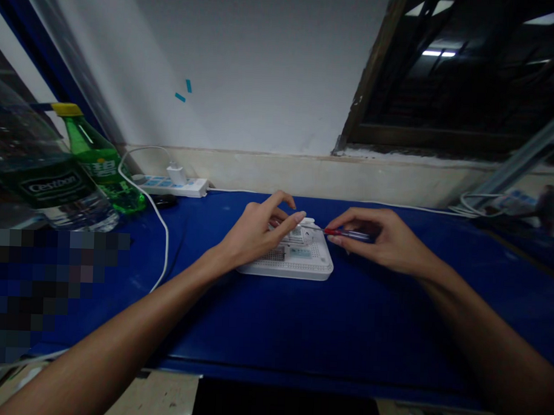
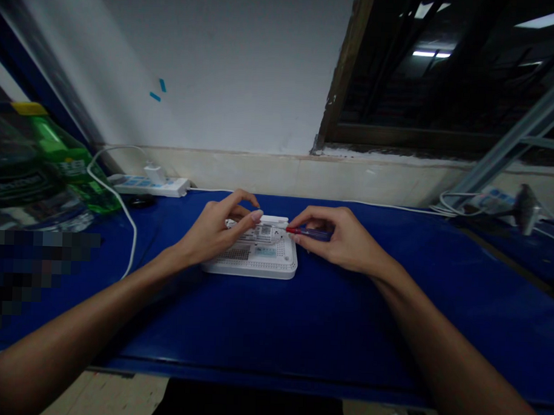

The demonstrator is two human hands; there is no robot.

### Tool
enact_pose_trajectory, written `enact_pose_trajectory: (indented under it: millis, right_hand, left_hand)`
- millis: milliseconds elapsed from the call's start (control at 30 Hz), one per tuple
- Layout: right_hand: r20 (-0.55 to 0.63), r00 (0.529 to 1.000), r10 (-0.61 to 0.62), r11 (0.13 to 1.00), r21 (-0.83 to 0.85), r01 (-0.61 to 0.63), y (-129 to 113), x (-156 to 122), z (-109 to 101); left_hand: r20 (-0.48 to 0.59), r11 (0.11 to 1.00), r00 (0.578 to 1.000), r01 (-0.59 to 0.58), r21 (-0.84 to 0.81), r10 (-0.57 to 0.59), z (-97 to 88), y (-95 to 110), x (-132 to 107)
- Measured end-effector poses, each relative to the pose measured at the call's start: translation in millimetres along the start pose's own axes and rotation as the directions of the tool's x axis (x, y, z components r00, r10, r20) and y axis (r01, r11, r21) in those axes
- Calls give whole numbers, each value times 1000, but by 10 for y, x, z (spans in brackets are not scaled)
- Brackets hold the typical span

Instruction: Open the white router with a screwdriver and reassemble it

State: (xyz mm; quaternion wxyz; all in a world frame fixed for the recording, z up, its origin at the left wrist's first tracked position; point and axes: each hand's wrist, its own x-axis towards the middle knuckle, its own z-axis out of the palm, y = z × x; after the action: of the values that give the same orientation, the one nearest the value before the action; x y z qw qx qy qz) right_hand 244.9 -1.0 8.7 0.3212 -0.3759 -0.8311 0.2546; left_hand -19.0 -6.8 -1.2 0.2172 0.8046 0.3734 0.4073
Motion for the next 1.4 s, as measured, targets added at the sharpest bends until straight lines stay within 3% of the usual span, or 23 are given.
enact_pose_trajectory:
  millis: [133, 300, 467, 667, 833, 1000, 1167, 1400]
  right_hand:
    - [-58, 993, 100, 995, 8, -100, 141, 8, -118]
    - [25, 994, 108, 991, -88, -106, 211, 14, -268]
    - [206, 962, 178, 982, -100, -160, 203, -50, -494]
    - [336, 932, 140, 988, -105, -111, 196, -100, -562]
    - [360, 927, 102, 993, -88, -75, 212, -73, -470]
    - [394, 887, 241, 965, 0, -262, 232, -92, -434]
    - [439, 857, 271, 945, 49, -324, 228, -99, -403]
    - [444, 861, 249, 968, -83, -237, 184, -73, -383]
  left_hand:
    - [28, 954, 997, -73, 291, 68, -72, -65, 1]
    - [224, 818, 968, -219, 531, 114, -69, -124, -21]
    - [374, 824, 915, -326, 463, 152, -53, -133, -42]
    - [421, 822, 899, -328, 466, 120, -43, -102, -56]
    - [446, 813, 891, -320, 486, 84, -35, -128, -52]
    - [463, 812, 884, -320, 488, 70, -20, -166, -61]
    - [462, 812, 885, -315, 492, 64, -3, -177, -76]
    - [451, 833, 891, -285, 474, 49, 26, -197, -80]
